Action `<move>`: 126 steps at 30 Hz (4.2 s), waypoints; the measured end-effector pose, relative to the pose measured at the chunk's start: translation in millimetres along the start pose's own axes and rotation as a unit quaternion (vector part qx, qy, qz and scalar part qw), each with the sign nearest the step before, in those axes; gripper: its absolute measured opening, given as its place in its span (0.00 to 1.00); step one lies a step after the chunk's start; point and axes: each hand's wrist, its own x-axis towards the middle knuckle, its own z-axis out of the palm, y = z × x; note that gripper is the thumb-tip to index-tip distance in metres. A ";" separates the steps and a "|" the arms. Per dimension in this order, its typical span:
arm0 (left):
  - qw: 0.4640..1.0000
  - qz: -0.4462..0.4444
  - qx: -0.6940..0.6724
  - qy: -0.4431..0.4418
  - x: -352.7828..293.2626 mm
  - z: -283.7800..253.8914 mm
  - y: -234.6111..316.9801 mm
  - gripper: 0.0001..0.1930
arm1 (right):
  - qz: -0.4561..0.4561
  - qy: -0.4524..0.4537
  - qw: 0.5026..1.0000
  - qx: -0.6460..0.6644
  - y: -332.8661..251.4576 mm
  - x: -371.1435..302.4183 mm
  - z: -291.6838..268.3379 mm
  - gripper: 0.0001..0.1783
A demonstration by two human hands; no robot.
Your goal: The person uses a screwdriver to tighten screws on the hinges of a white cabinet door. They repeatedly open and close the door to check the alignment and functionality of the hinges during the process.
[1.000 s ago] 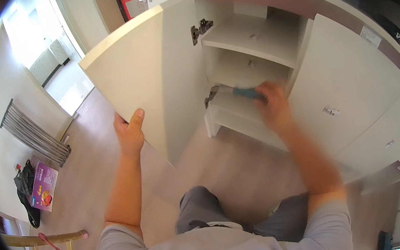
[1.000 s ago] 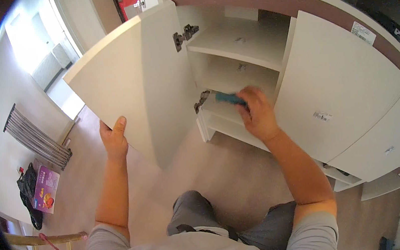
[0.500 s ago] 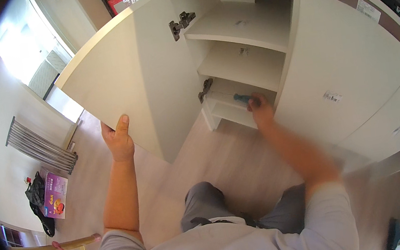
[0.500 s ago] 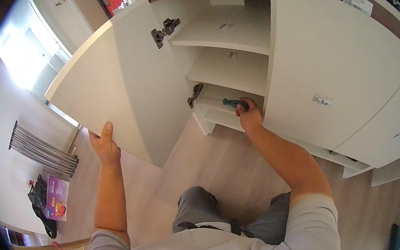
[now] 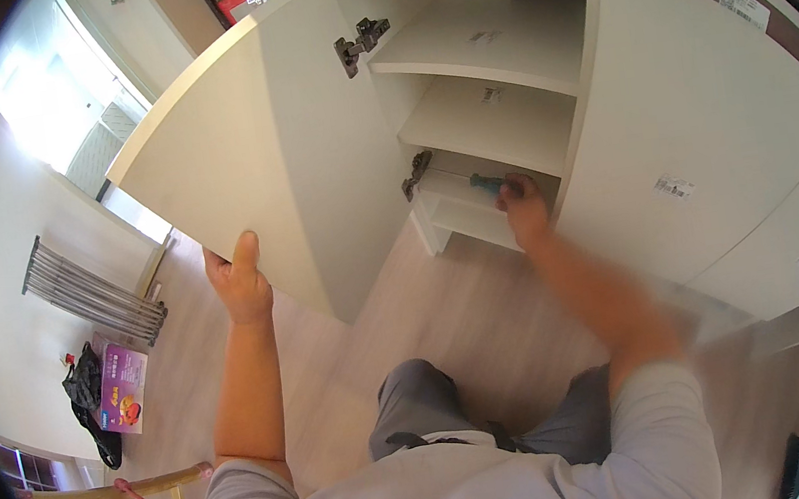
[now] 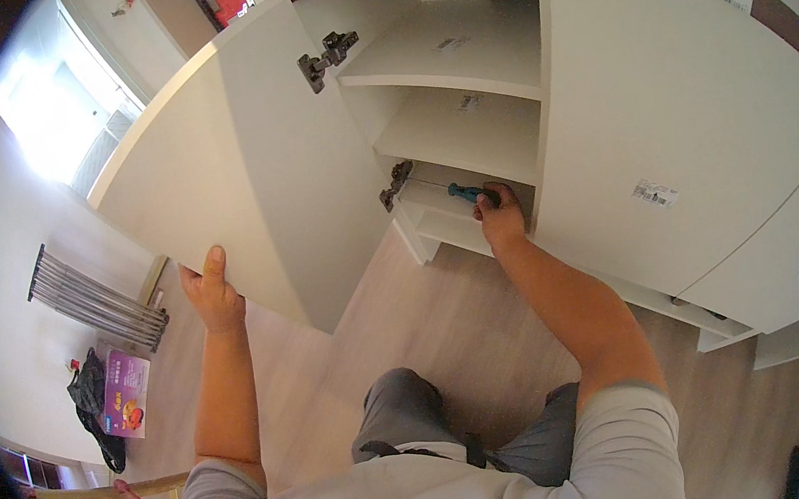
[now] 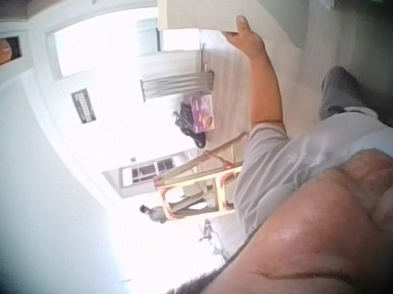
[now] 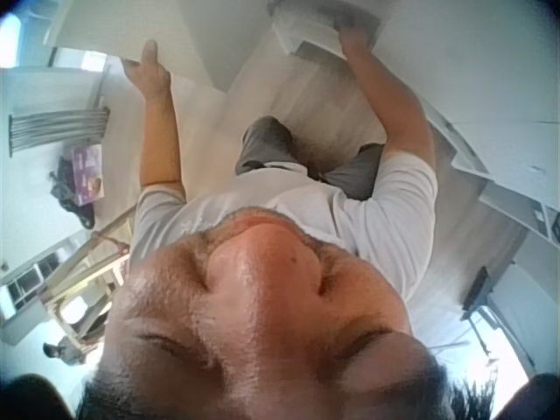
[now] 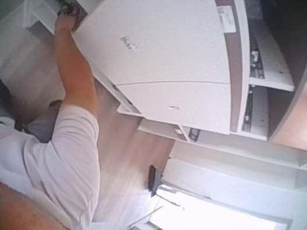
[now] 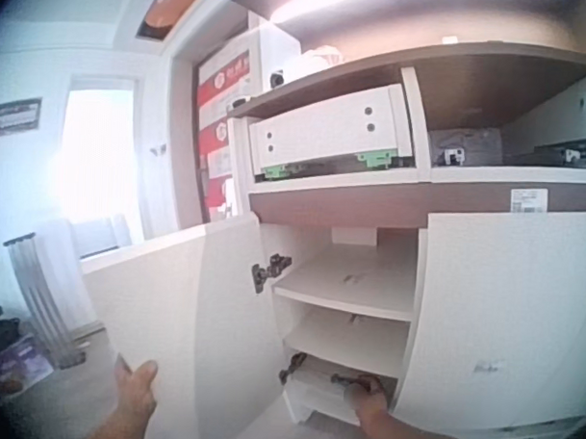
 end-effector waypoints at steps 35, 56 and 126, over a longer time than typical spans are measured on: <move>1.000 -0.011 -0.017 0.014 -2.8 -2.7 -5.5 0.24 | 0.151 -0.104 0.965 -0.185 -27.4 15.9 -18.2 0.25; 1.000 0.001 0.016 0.023 -7.3 2.0 0.7 0.23 | 0.166 -0.065 0.980 -0.092 -29.5 13.8 -3.1 0.22; 0.412 -0.544 0.481 -0.550 -449.6 -278.7 -266.2 0.63 | 0.052 -0.344 0.689 -0.636 -147.5 -239.4 -211.3 0.25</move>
